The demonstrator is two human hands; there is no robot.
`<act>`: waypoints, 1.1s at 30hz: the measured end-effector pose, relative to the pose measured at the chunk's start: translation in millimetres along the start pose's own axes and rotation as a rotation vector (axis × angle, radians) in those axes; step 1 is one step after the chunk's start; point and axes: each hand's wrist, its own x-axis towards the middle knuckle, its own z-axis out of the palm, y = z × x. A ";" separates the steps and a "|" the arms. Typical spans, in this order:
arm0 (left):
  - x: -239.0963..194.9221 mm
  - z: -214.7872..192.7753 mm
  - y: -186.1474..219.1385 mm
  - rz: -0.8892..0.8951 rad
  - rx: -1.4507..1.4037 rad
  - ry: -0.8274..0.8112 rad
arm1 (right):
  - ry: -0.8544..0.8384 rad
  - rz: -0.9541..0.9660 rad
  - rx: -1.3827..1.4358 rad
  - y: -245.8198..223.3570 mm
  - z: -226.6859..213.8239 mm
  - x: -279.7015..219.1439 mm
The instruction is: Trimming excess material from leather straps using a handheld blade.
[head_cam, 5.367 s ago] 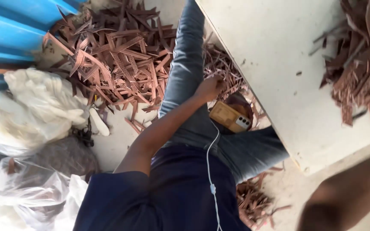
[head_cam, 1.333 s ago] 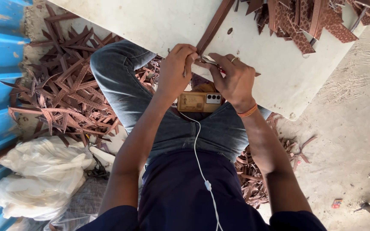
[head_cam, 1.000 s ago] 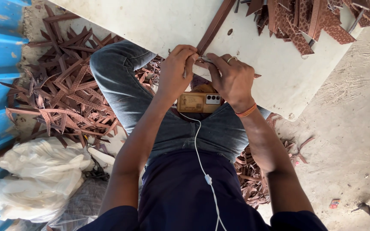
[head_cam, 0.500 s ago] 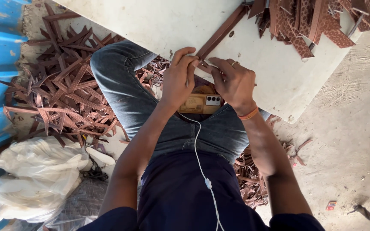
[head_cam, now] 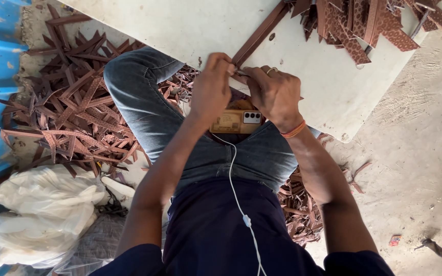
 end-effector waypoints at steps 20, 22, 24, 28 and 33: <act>-6.9 -3.8 -0.7 -0.003 -0.076 -0.054 | -0.028 0.088 -0.042 -3.5 3.9 6.3; -11.8 8.2 -14.0 0.073 -0.077 -0.012 | -0.043 0.121 -0.043 -1.4 6.6 5.5; -15.7 23.8 -32.4 0.007 -0.647 0.083 | -0.038 0.156 -0.006 -0.6 4.6 5.8; -9.5 -5.5 -0.7 -0.020 -0.576 0.099 | 0.010 0.133 0.016 -4.2 -1.4 4.4; -9.2 -9.0 -4.6 -0.063 -0.037 0.072 | 0.014 0.089 0.090 -8.6 -8.6 0.9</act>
